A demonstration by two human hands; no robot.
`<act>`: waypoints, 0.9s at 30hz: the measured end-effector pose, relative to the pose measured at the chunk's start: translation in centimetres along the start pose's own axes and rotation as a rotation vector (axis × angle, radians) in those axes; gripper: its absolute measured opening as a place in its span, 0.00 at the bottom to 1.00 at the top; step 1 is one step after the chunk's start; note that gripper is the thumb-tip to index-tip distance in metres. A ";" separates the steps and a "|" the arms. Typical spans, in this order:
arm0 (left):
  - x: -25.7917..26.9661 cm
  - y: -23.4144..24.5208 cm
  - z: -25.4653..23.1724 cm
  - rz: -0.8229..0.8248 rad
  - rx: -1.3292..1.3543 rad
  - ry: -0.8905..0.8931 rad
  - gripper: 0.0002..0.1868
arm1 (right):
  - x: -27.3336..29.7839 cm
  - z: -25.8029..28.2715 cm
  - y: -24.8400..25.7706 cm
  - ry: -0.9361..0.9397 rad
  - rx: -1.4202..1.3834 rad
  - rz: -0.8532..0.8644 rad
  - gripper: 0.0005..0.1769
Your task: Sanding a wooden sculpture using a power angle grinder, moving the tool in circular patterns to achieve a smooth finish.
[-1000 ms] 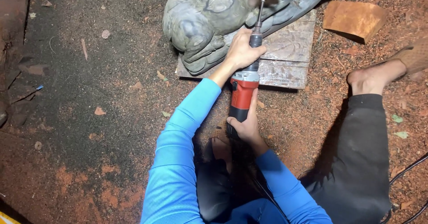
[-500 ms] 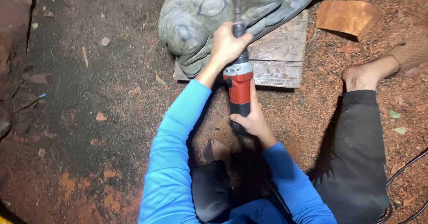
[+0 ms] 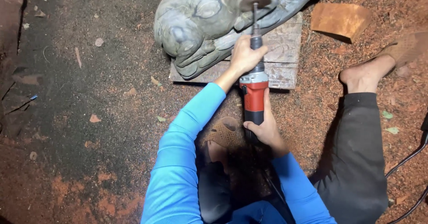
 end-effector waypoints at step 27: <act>2.0 0.8 -2.2 -0.078 0.060 -0.158 0.22 | 1.0 1.9 3.9 0.250 0.100 0.051 0.70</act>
Point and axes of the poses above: each hand's wrist, its own x-axis away from the middle knuckle, its own y-axis out of the back of the hand, z = x × y, the point moved 7 cm from there along -x, towards the middle knuckle, and after that the axes turned 13 degrees about y, right-handed, at the moved point
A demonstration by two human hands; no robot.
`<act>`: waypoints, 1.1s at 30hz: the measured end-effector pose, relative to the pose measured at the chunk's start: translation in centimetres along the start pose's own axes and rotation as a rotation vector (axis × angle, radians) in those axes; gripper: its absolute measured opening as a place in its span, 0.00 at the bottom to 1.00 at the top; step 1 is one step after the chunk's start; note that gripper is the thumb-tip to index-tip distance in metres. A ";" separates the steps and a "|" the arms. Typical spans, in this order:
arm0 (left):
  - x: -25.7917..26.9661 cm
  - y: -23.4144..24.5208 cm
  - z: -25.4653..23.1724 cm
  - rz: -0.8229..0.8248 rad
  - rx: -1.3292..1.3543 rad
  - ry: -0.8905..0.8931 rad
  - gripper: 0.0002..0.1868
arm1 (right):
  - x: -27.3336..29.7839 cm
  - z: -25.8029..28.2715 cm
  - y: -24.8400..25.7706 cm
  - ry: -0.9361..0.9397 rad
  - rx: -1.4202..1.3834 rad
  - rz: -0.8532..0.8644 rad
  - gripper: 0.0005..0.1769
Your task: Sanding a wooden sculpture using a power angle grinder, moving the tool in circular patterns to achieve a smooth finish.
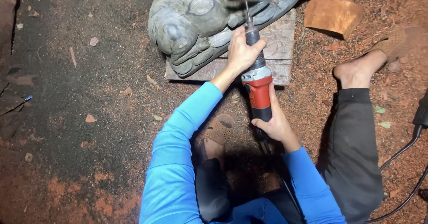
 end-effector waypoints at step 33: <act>0.5 1.1 0.6 0.025 0.221 0.283 0.26 | -1.8 1.3 3.9 -0.359 0.236 0.228 0.70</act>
Point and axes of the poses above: each hand's wrist, its own x-axis away from the middle knuckle, its own y-axis out of the back of the hand, z = x × y, the point moved 7 cm from there along -x, towards the middle knuckle, and after that the axes turned 13 degrees about y, right-handed, at the moved point
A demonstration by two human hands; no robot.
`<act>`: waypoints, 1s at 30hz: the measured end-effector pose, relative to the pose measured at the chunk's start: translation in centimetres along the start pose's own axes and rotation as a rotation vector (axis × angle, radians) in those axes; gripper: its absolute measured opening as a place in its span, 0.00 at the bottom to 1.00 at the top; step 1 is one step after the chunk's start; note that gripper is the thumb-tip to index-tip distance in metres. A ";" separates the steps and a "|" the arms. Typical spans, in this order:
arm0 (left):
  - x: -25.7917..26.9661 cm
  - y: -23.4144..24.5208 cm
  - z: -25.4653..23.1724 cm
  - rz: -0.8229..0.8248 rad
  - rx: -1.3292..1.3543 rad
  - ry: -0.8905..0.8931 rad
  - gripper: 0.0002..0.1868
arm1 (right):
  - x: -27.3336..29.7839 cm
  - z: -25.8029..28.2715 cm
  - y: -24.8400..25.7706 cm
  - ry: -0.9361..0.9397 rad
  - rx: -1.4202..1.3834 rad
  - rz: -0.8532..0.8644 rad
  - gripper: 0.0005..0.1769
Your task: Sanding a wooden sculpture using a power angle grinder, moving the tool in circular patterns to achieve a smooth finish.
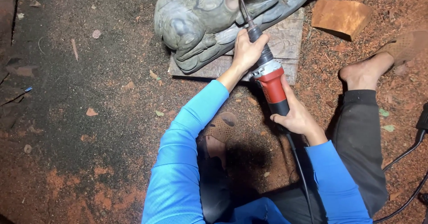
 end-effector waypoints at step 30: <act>0.9 3.0 -5.5 0.054 0.226 -0.107 0.13 | -0.7 5.4 1.6 0.163 0.088 -0.079 0.72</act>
Point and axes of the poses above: each hand's wrist, its own x-axis away from the middle knuckle, its own y-axis out of the back of the hand, z = x × y, the point moved 7 cm from there along -x, towards the middle knuckle, and after that the axes turned 13 degrees about y, right-handed, at the moved point
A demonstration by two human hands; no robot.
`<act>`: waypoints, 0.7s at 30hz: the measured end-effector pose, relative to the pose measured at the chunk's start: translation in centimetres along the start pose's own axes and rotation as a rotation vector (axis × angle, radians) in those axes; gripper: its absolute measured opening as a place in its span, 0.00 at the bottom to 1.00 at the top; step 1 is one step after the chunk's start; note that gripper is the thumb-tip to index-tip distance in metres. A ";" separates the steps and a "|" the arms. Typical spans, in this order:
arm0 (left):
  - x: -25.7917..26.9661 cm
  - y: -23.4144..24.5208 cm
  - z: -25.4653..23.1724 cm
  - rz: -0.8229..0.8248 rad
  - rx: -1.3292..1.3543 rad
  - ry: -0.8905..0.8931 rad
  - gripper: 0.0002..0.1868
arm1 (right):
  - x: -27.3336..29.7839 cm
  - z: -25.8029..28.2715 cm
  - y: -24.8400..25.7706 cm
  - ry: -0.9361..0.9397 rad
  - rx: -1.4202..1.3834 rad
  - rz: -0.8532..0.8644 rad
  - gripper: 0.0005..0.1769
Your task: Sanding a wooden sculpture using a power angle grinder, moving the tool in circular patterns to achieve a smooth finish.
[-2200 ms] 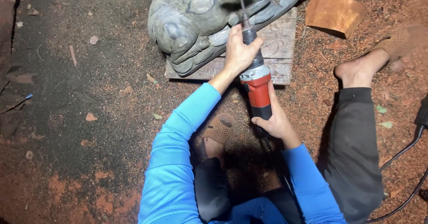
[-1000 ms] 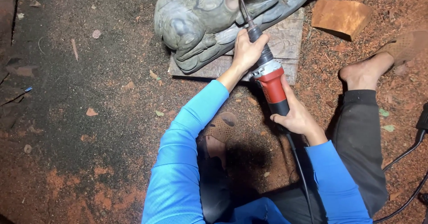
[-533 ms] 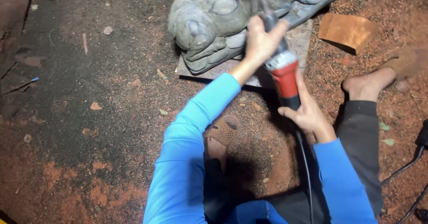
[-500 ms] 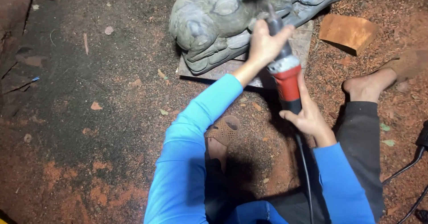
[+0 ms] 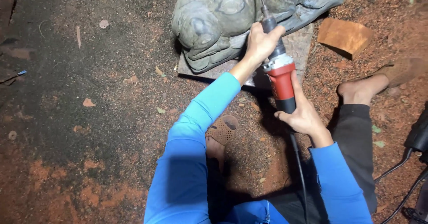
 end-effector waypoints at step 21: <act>-1.8 7.6 -1.2 -0.031 0.304 0.045 0.12 | -4.9 5.9 -2.5 0.228 -0.209 0.079 0.73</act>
Point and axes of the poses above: each hand's wrist, its own x-axis away from the middle knuckle, its own y-axis out of the back of the hand, z = x × y, the point moved 7 cm from there along -x, towards the middle knuckle, and after that the axes turned 13 degrees about y, right-handed, at the moved point
